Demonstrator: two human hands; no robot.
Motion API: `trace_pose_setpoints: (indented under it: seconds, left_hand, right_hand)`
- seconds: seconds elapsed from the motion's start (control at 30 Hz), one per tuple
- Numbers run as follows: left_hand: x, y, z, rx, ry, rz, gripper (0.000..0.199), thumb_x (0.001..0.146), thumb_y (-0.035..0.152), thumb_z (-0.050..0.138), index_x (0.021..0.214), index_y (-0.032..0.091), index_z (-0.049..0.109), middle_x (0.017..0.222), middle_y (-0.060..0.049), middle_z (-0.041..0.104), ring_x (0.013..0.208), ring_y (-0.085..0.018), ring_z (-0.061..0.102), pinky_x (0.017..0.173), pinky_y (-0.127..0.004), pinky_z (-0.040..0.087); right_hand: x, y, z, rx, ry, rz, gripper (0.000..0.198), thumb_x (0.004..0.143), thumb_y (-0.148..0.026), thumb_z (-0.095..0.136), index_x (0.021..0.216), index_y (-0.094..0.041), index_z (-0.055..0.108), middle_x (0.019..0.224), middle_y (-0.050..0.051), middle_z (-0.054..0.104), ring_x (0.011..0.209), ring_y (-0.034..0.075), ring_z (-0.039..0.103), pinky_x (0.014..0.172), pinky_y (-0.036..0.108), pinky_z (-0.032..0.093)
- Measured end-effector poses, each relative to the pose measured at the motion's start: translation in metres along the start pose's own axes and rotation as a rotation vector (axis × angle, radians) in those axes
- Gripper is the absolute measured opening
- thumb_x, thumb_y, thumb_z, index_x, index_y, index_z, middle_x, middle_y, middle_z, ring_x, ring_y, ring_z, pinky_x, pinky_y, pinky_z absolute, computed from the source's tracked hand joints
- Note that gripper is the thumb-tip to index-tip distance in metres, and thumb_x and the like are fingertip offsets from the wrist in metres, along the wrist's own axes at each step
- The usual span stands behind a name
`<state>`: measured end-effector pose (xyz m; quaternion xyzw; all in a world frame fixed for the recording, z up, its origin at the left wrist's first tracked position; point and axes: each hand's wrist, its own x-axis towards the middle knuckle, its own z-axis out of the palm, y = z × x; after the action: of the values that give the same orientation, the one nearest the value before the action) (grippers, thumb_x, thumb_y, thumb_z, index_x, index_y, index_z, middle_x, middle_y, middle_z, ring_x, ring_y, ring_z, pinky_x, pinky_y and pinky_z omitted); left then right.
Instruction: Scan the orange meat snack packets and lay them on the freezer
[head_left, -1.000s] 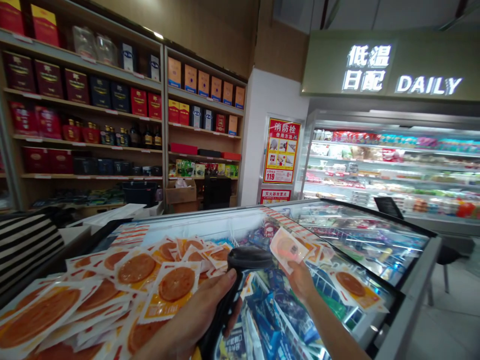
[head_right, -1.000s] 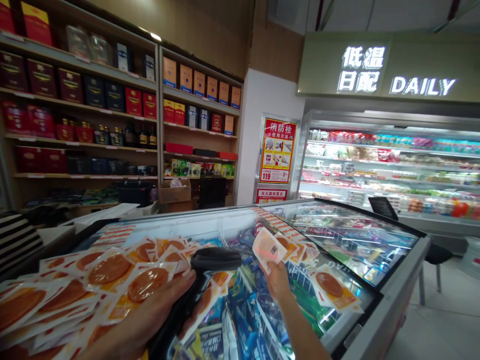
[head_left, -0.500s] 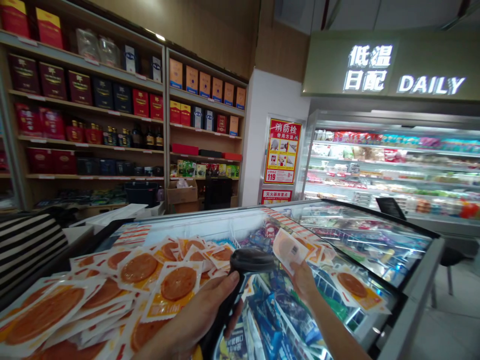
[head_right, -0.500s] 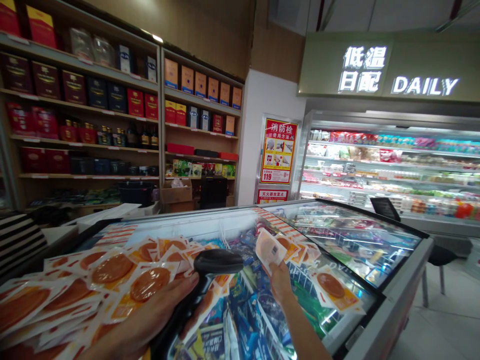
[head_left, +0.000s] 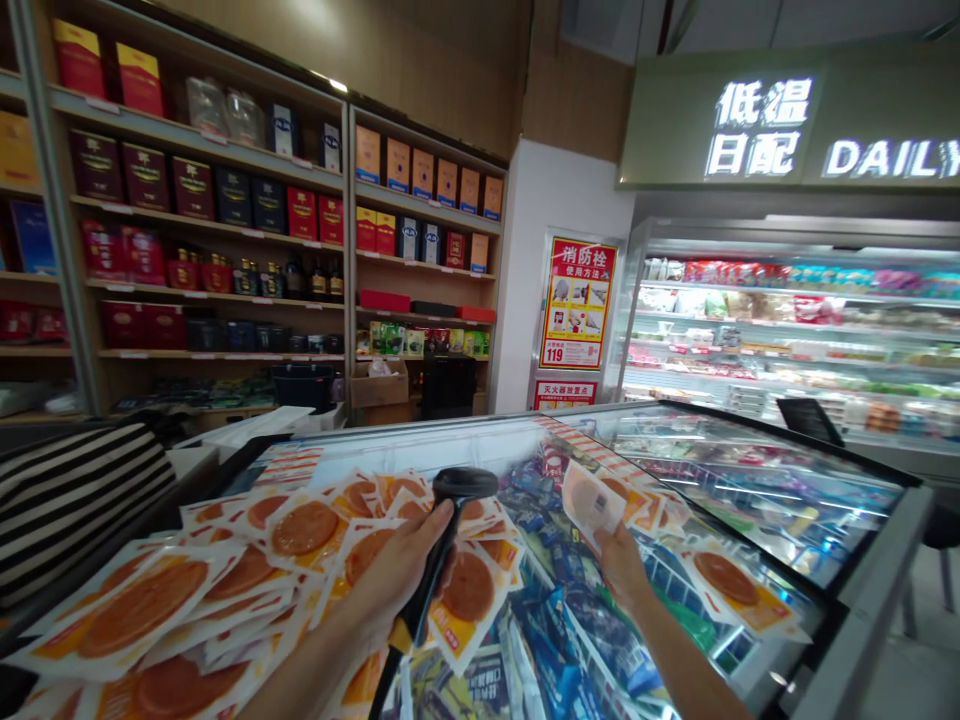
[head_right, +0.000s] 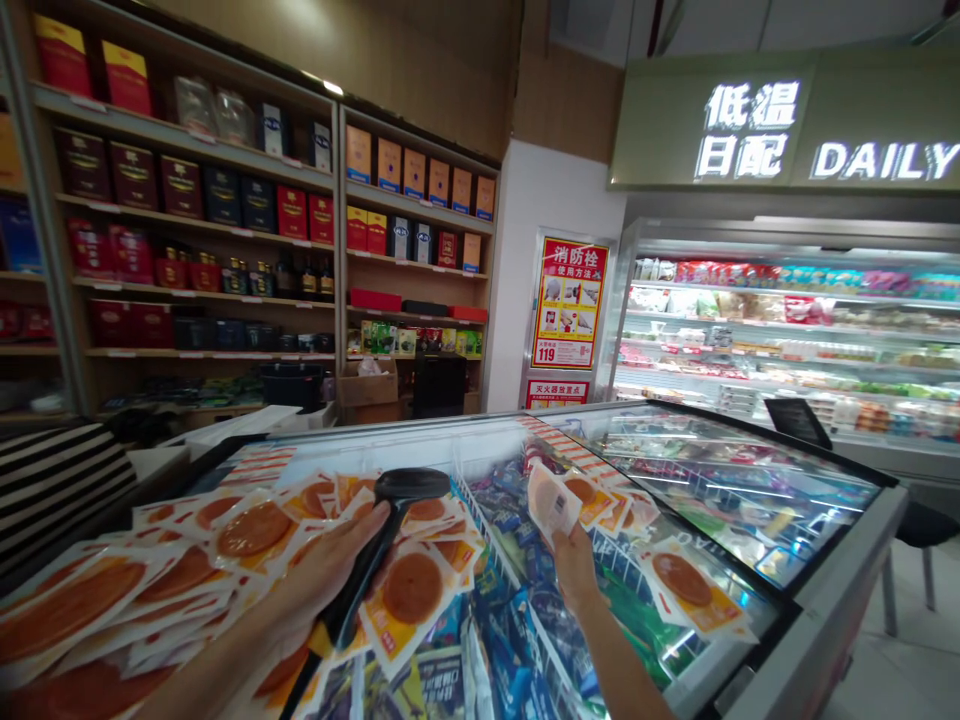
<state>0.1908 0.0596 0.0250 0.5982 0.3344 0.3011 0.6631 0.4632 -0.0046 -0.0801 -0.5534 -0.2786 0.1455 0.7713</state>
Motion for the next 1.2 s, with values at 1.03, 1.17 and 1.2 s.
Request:
trace_pose_setpoints:
  seconds: [1.03, 1.17, 1.2]
  left_hand:
    - [0.02, 0.004, -0.05, 0.012, 0.353, -0.011, 0.044, 0.052, 0.059, 0.054, 0.059, 0.015, 0.047, 0.044, 0.001, 0.05, 0.039, -0.011, 0.047, 0.039, -0.023, 0.038]
    - [0.014, 0.006, -0.038, -0.017, 0.285, -0.029, 0.044, 0.055, 0.059, 0.053, 0.057, 0.016, 0.045, 0.043, 0.001, 0.049, 0.037, -0.009, 0.044, 0.038, -0.021, 0.036]
    - [0.012, 0.007, -0.033, -0.019, 0.258, -0.029, 0.044, 0.055, 0.059, 0.052, 0.056, 0.016, 0.045, 0.042, 0.002, 0.048, 0.036, -0.009, 0.044, 0.037, -0.021, 0.035]
  right_hand:
    - [0.025, -0.018, 0.023, -0.869, -0.246, -0.295, 0.043, 0.063, -0.016, 0.046, 0.104, -0.014, 0.055, 0.112, 0.012, 0.053, 0.107, 0.024, 0.042, 0.094, 0.038, 0.025]
    - [0.047, -0.02, -0.027, -0.935, -0.062, -0.288, 0.046, 0.056, -0.012, 0.053, 0.102, -0.014, 0.054, 0.123, 0.014, 0.041, 0.12, 0.031, 0.019, 0.095, 0.051, 0.002]
    - [0.049, -0.02, -0.035, -0.934, -0.032, -0.28, 0.045, 0.055, -0.013, 0.054, 0.1, -0.014, 0.055, 0.123, 0.014, 0.041, 0.12, 0.033, 0.018, 0.094, 0.053, -0.001]
